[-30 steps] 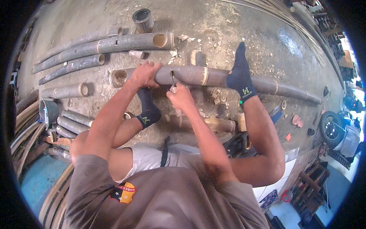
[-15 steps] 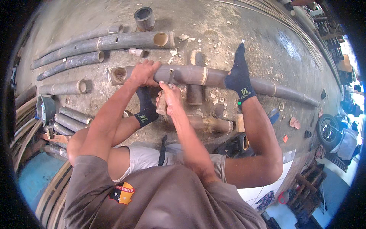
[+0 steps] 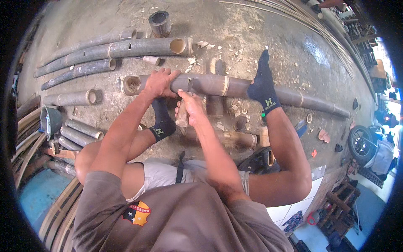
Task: The person sits on the floor and uses a chisel and wooden mallet to carve rectangular slots into a long bamboo pole. They repeatedly position the chisel, strike it with the mallet, and clear debris from the cut.
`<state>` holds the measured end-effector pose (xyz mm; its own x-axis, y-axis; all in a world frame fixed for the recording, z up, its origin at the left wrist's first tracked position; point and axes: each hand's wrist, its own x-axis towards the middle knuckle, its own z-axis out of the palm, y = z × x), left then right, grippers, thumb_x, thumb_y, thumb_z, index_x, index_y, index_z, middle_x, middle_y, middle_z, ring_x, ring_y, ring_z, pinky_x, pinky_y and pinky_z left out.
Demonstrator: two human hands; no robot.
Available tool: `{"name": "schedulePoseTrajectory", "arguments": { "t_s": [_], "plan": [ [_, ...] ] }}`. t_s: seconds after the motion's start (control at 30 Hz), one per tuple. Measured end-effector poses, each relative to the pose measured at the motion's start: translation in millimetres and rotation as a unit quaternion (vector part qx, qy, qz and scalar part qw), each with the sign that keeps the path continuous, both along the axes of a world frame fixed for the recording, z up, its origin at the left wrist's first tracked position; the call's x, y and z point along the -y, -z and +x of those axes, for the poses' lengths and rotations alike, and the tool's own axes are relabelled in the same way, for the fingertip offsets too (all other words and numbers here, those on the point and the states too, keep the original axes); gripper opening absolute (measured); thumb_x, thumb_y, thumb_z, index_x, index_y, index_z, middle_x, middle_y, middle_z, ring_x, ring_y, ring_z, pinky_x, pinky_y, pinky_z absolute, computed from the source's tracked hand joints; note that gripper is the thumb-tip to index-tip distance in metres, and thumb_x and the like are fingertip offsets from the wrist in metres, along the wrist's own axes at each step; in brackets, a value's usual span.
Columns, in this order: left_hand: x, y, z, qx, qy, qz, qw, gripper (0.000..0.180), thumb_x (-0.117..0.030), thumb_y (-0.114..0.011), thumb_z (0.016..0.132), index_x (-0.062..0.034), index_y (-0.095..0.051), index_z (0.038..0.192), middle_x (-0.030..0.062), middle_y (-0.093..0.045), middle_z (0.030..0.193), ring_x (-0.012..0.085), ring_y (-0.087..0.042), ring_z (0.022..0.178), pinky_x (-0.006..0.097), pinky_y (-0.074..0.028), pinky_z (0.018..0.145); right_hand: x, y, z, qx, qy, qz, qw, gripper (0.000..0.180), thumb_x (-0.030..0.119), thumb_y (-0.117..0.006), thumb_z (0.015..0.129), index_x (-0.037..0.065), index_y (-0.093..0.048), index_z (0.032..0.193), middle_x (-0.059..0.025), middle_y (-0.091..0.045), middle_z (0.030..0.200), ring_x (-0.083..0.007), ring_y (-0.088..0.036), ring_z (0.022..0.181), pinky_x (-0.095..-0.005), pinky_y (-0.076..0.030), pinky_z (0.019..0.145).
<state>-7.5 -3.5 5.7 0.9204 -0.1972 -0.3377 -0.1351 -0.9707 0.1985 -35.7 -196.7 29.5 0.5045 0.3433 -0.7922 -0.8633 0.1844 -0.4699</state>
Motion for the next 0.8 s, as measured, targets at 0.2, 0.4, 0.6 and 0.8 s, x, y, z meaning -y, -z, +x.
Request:
{"name": "schedulePoseTrajectory", "arguments": {
  "t_s": [0.2, 0.4, 0.6, 0.8],
  "plan": [
    [0.2, -0.2, 2.4, -0.006, 0.007, -0.014, 1.000, 0.103, -0.047, -0.094, 0.063, -0.0210, -0.047, 0.151, 0.0135, -0.064, 0.130, 0.0368, -0.057, 0.130, 0.056, -0.048, 0.104, 18.0, 1.4, 20.1, 0.300, -0.451, -0.405, 0.736, 0.055, 0.036, -0.066, 0.097, -0.007, -0.060, 0.130, -0.0349, -0.069, 0.121, -0.0480, -0.062, 0.125, -0.0528, -0.048, 0.109],
    [-1.3, 1.7, -2.3, 0.014, 0.002, -0.014, 1.000, 0.103, -0.051, -0.093, 0.062, -0.0215, -0.049, 0.151, 0.0132, -0.064, 0.128, 0.0362, -0.059, 0.128, 0.055, -0.048, 0.104, 22.2, 10.2, 21.6, 0.033, -0.108, -0.015, 0.994, 0.037, 0.037, -0.073, 0.097, 0.004, -0.062, 0.108, -0.0149, -0.068, 0.083, -0.0324, -0.071, 0.068, -0.0497, -0.059, 0.060],
    [-5.7, 2.2, 1.8, 0.025, 0.014, -0.025, 0.999, 0.100, -0.063, -0.087, 0.067, -0.0230, -0.051, 0.151, 0.0140, -0.064, 0.131, 0.0367, -0.060, 0.127, 0.053, -0.049, 0.105, 9.7, -17.5, -20.4, 0.028, 0.067, 0.024, 0.997, 0.032, 0.037, -0.071, 0.101, 0.011, -0.057, 0.110, -0.0058, -0.058, 0.074, -0.0210, -0.061, 0.056, -0.0399, -0.053, 0.049],
    [-2.0, 7.5, 6.3, -0.012, -0.064, -0.073, 0.995, 0.099, -0.089, -0.057, 0.080, -0.0187, -0.057, 0.149, 0.0161, -0.065, 0.141, 0.0341, -0.059, 0.134, 0.052, -0.047, 0.110, 82.2, -86.2, -93.2, 0.074, 0.081, -0.044, 0.993, 0.030, 0.032, -0.070, 0.102, 0.011, -0.056, 0.118, -0.0055, -0.058, 0.074, -0.0204, -0.061, 0.056, -0.0385, -0.052, 0.047]
  ]
}}
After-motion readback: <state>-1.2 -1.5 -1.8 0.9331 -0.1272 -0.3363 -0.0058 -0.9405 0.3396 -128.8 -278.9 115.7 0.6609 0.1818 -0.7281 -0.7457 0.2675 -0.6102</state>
